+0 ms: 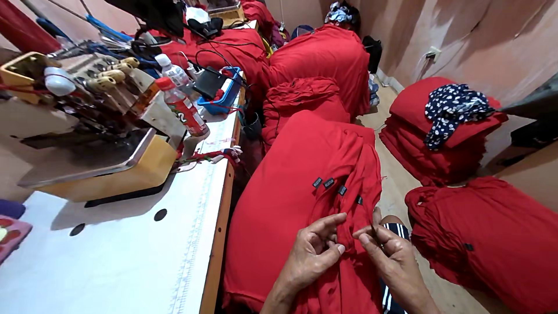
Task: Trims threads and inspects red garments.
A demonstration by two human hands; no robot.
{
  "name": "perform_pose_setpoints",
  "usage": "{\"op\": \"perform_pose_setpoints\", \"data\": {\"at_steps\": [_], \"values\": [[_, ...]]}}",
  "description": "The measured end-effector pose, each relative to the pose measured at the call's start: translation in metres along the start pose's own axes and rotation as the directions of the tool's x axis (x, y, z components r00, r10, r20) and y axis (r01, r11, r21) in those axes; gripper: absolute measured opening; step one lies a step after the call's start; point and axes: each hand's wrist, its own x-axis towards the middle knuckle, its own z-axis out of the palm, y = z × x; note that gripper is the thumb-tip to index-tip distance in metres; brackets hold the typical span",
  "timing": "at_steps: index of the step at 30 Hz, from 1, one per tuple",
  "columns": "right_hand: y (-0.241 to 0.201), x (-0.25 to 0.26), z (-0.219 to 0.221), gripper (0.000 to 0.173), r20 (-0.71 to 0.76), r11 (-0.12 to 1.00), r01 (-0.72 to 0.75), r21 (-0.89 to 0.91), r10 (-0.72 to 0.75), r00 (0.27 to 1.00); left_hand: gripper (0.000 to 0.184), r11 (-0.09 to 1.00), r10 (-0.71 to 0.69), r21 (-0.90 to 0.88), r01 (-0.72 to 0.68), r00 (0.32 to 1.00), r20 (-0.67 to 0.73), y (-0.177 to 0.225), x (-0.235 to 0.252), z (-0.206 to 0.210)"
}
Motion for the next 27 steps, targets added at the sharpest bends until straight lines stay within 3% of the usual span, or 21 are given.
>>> {"op": "perform_pose_setpoints", "data": {"at_steps": [9,17,22,27], "values": [[0.008,-0.004,0.001,0.013,0.107,0.990,0.061,-0.124,-0.048,0.993,0.052,1.000,0.009,-0.011,-0.009,1.000,0.025,-0.001,0.000,-0.001],[0.009,-0.008,0.008,0.009,0.121,0.992,0.032,-0.118,-0.018,0.993,0.021,0.997,-0.074,0.012,0.077,0.985,-0.156,0.003,0.002,0.004],[0.011,-0.008,0.007,0.009,0.124,0.995,0.019,-0.099,-0.007,0.992,0.016,0.976,-0.198,-0.128,0.175,0.962,-0.189,0.006,0.005,0.001],[0.011,-0.008,0.008,0.009,0.100,0.997,-0.007,-0.078,0.015,0.995,0.016,0.972,-0.212,-0.149,0.182,0.953,-0.219,0.006,0.005,0.003]]}}
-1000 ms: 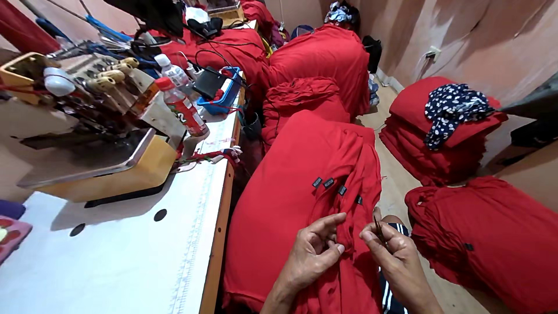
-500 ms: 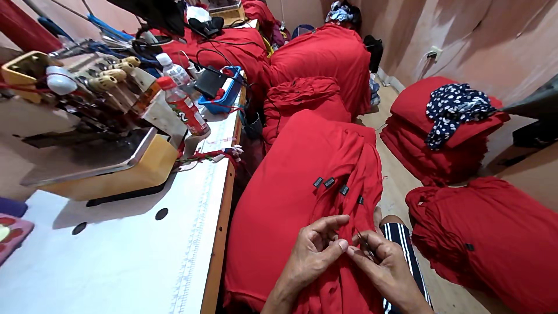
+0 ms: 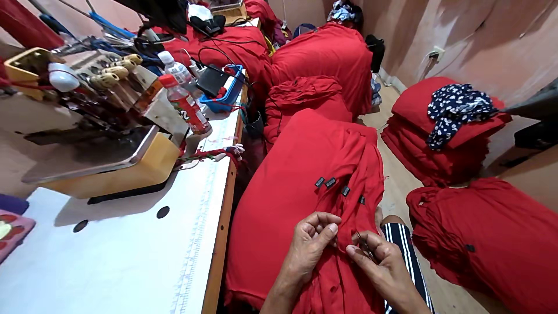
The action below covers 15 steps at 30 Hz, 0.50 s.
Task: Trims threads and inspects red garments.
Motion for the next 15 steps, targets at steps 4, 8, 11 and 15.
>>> {"op": "perform_pose_setpoints", "data": {"at_steps": [4,8,11,15], "values": [[0.0009,0.0000,-0.0003,0.009,0.005,1.000,0.002,-0.005,-0.002,1.000,0.016,0.999,0.022,-0.035,-0.023,1.000,-0.016,-0.0011,-0.0007,0.0004],[0.0022,0.0006,-0.0008,0.011,0.029,0.999,0.035,-0.041,-0.033,0.999,0.017,0.994,0.044,-0.096,-0.045,0.999,-0.017,-0.0040,-0.0005,-0.0014],[0.0023,0.0002,0.0016,0.012,0.040,0.998,0.033,-0.055,-0.031,0.999,0.017,0.994,0.028,-0.108,-0.030,0.999,-0.028,-0.0034,-0.0001,-0.0015],[0.0018,0.0005,0.0045,0.013,0.008,0.999,0.028,-0.037,-0.028,1.000,0.015,1.000,0.017,-0.013,-0.017,1.000,0.023,-0.0026,0.0009,-0.0018]]}}
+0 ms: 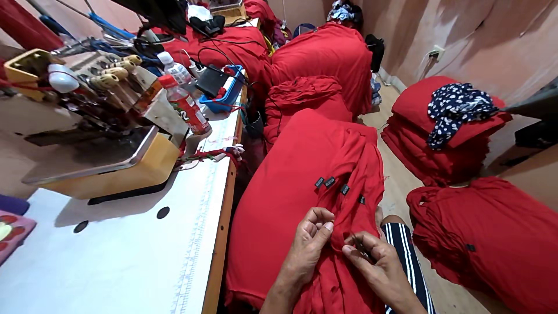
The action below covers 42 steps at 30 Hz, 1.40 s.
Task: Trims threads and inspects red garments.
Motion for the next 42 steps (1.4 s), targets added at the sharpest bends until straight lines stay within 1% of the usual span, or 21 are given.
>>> {"op": "perform_pose_setpoints", "data": {"at_steps": [3,5,7,8,10,12,14,16,18,21,23,25,28,33,34,37,38,41,42], "values": [[-0.001,0.006,0.000,0.013,-0.101,1.000,0.025,-0.001,-0.025,0.995,0.017,0.999,0.019,0.037,-0.019,1.000,0.007,0.000,0.000,0.001],[0.000,0.016,-0.004,0.024,-0.122,0.992,0.104,-0.075,-0.113,0.986,0.016,0.997,0.054,0.060,-0.055,0.998,0.009,-0.003,0.001,0.001],[0.004,0.030,-0.011,0.034,-0.037,0.973,0.166,-0.163,-0.174,0.984,0.016,0.988,0.115,0.106,-0.117,0.993,0.026,-0.006,0.001,0.000],[0.006,0.038,-0.016,0.035,0.037,0.965,0.183,-0.187,-0.179,0.983,0.016,0.982,0.137,0.125,-0.141,0.990,0.037,-0.007,0.001,0.000],[0.011,0.054,-0.024,0.029,0.169,0.964,0.171,-0.203,-0.138,0.976,0.014,0.975,0.164,0.144,-0.170,0.985,0.048,-0.009,0.002,0.000],[0.012,0.066,-0.028,0.023,0.210,0.971,0.135,-0.196,-0.093,0.973,0.014,0.972,0.168,0.160,-0.172,0.985,0.038,-0.008,0.003,-0.001],[0.002,0.073,-0.030,0.026,0.184,0.983,0.080,-0.168,-0.049,0.982,0.015,0.974,0.144,0.171,-0.146,0.989,0.026,-0.006,0.003,0.000],[-0.002,0.075,-0.031,0.026,0.158,0.982,0.091,-0.168,-0.064,0.985,0.019,0.984,0.091,0.152,-0.097,0.995,0.043,-0.003,0.002,0.001],[-0.001,0.075,-0.029,0.024,0.168,0.980,0.118,-0.159,-0.091,0.982,0.025,0.995,0.038,0.087,-0.044,0.996,0.077,-0.002,0.002,0.001],[0.003,0.079,-0.020,0.021,0.165,0.991,0.081,-0.104,-0.063,0.984,0.032,0.998,-0.056,-0.030,0.060,0.994,0.098,0.002,0.001,-0.001],[0.003,0.079,-0.016,0.022,0.161,0.992,0.075,-0.105,-0.058,0.985,0.033,0.987,-0.117,-0.101,0.125,0.989,0.086,0.006,0.001,-0.001],[0.002,0.077,-0.015,0.021,0.156,0.989,0.087,-0.120,-0.068,0.985,0.029,0.978,-0.154,-0.128,0.162,0.985,0.073,0.007,0.001,-0.002],[-0.002,0.071,-0.016,0.021,0.130,0.986,0.100,-0.134,-0.082,0.988,0.019,0.983,-0.142,-0.108,0.147,0.989,0.049,0.006,0.002,-0.002],[-0.007,0.057,-0.024,0.021,-0.052,0.988,0.068,-0.138,-0.075,0.996,0.025,0.977,-0.137,-0.161,0.142,0.990,0.042,0.005,0.002,-0.001],[-0.010,0.054,-0.026,0.022,-0.061,0.988,0.066,-0.139,-0.075,0.995,0.026,0.977,-0.135,-0.161,0.140,0.990,0.040,0.005,0.001,-0.001],[-0.013,0.046,-0.022,0.034,-0.003,0.983,0.057,-0.173,-0.058,0.998,0.026,0.982,-0.122,-0.136,0.128,0.991,0.047,0.004,0.001,-0.001],[-0.013,0.044,-0.018,0.032,0.010,0.984,0.055,-0.168,-0.054,0.998,0.025,0.987,-0.108,-0.115,0.113,0.993,0.055,0.003,0.001,-0.001],[-0.011,0.043,-0.008,0.015,-0.022,0.991,0.081,-0.103,-0.083,0.996,0.020,0.999,-0.039,-0.028,0.041,0.997,0.066,-0.001,0.002,-0.003],[-0.014,0.044,-0.009,0.013,-0.020,0.993,0.087,-0.082,-0.089,0.996,0.020,1.000,-0.021,-0.013,0.022,0.998,0.062,-0.002,0.002,-0.003]]}}
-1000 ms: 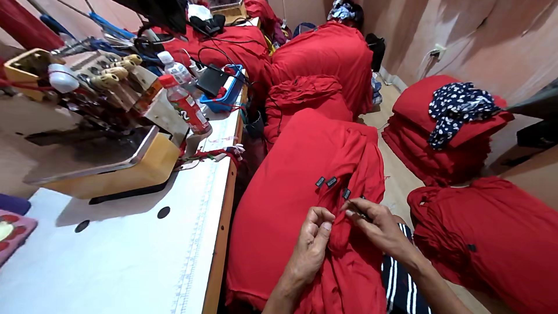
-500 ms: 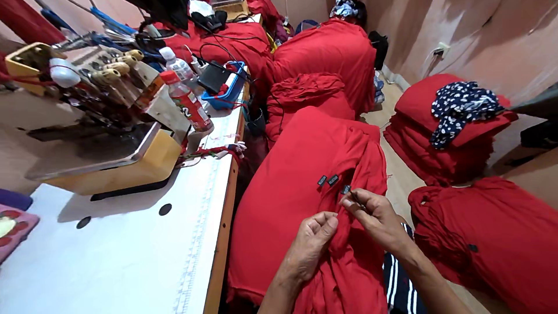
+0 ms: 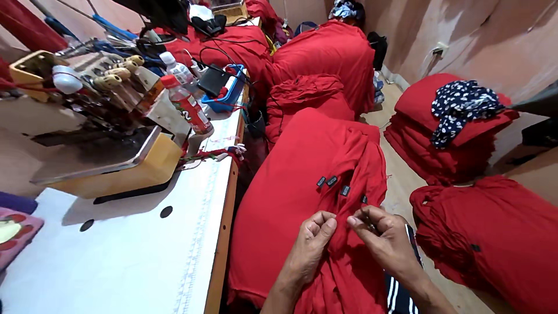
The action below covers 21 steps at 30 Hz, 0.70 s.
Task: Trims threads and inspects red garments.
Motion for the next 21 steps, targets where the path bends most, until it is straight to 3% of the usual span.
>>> {"op": "perform_pose_setpoints", "data": {"at_steps": [8,14,18,21], "values": [[-0.029,-0.007,-0.024,0.008,0.088,0.971,-0.103,0.217,0.085,0.992,0.014,0.996,0.054,0.072,-0.051,0.998,-0.030,-0.002,-0.001,0.002],[-0.014,-0.012,-0.017,0.029,-0.031,0.928,-0.151,0.340,0.171,0.985,0.015,0.996,0.060,0.060,-0.058,0.998,-0.030,-0.003,-0.001,0.001],[-0.007,-0.013,-0.018,0.008,-0.030,0.981,-0.140,0.136,0.146,0.989,0.015,0.996,0.056,0.067,-0.054,0.998,-0.026,-0.003,-0.001,0.001],[-0.004,-0.013,-0.011,0.016,0.043,0.990,-0.137,0.036,0.136,0.990,0.015,0.993,0.075,0.092,-0.076,0.997,0.006,-0.004,-0.001,0.000]]}}
